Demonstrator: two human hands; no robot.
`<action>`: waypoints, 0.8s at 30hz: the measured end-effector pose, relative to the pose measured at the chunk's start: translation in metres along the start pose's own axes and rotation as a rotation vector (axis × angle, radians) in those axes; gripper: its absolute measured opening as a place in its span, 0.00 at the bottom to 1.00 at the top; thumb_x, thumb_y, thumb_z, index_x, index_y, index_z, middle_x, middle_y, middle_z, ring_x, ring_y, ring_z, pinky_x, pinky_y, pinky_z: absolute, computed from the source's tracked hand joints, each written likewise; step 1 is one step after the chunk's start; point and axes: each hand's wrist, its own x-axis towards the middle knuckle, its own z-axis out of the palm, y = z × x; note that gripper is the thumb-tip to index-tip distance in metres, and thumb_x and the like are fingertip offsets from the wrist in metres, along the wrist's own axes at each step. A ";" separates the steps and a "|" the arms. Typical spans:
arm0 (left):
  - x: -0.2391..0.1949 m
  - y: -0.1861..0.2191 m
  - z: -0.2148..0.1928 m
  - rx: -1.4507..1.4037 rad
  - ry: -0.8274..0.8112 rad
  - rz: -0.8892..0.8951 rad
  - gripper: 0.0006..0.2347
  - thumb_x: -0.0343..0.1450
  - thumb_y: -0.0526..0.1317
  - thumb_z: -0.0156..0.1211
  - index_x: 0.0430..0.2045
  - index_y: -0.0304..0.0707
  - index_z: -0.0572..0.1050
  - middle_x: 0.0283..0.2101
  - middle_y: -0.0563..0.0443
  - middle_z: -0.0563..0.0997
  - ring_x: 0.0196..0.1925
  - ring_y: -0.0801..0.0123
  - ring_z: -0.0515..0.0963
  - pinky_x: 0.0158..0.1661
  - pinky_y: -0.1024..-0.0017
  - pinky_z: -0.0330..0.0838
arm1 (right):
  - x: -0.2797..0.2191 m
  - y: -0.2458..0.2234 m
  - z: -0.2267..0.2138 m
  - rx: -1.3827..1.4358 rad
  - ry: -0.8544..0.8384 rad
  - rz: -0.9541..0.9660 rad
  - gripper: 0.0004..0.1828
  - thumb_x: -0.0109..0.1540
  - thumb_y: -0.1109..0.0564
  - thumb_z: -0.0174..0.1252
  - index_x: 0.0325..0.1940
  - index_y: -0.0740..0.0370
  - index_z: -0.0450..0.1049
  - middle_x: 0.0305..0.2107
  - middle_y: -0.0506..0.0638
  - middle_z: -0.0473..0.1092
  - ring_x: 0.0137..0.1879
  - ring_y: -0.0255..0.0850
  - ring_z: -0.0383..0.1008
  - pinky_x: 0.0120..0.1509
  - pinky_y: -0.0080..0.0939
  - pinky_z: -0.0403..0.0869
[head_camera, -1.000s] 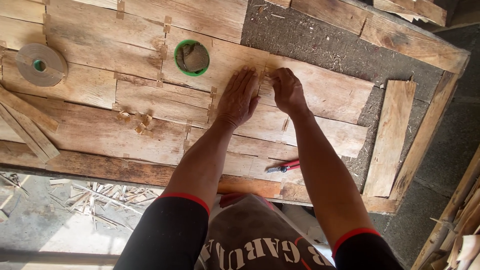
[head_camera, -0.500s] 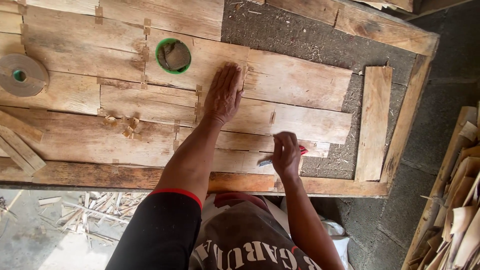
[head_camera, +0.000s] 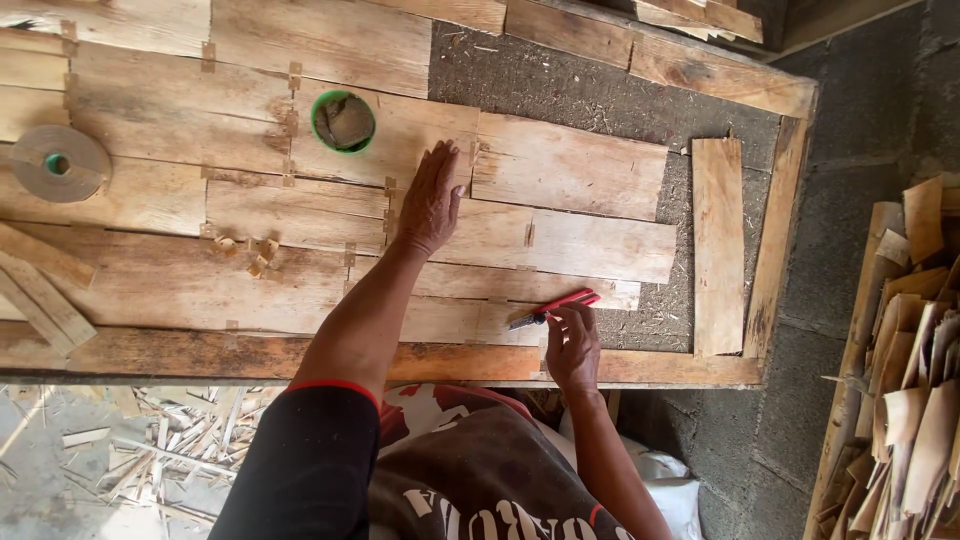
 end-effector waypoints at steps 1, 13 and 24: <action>-0.007 0.006 -0.008 0.007 0.005 -0.004 0.25 0.79 0.36 0.51 0.72 0.31 0.54 0.76 0.37 0.59 0.79 0.49 0.57 0.77 0.57 0.49 | 0.001 -0.004 -0.002 0.004 -0.004 -0.007 0.05 0.66 0.63 0.58 0.46 0.63 0.72 0.47 0.55 0.70 0.39 0.43 0.78 0.39 0.40 0.80; -0.161 -0.016 -0.100 0.042 0.586 -0.423 0.05 0.77 0.34 0.60 0.45 0.40 0.79 0.46 0.49 0.82 0.47 0.58 0.83 0.46 0.64 0.83 | 0.019 -0.026 0.014 -0.004 -0.098 -0.210 0.05 0.66 0.65 0.57 0.46 0.63 0.74 0.49 0.57 0.71 0.43 0.46 0.78 0.40 0.40 0.81; -0.195 -0.059 -0.172 0.070 0.738 -0.844 0.03 0.73 0.32 0.62 0.38 0.35 0.80 0.39 0.43 0.77 0.31 0.65 0.77 0.30 0.68 0.75 | 0.033 -0.069 0.017 0.039 -0.256 -0.213 0.05 0.65 0.64 0.59 0.45 0.64 0.74 0.48 0.56 0.70 0.37 0.41 0.78 0.38 0.40 0.79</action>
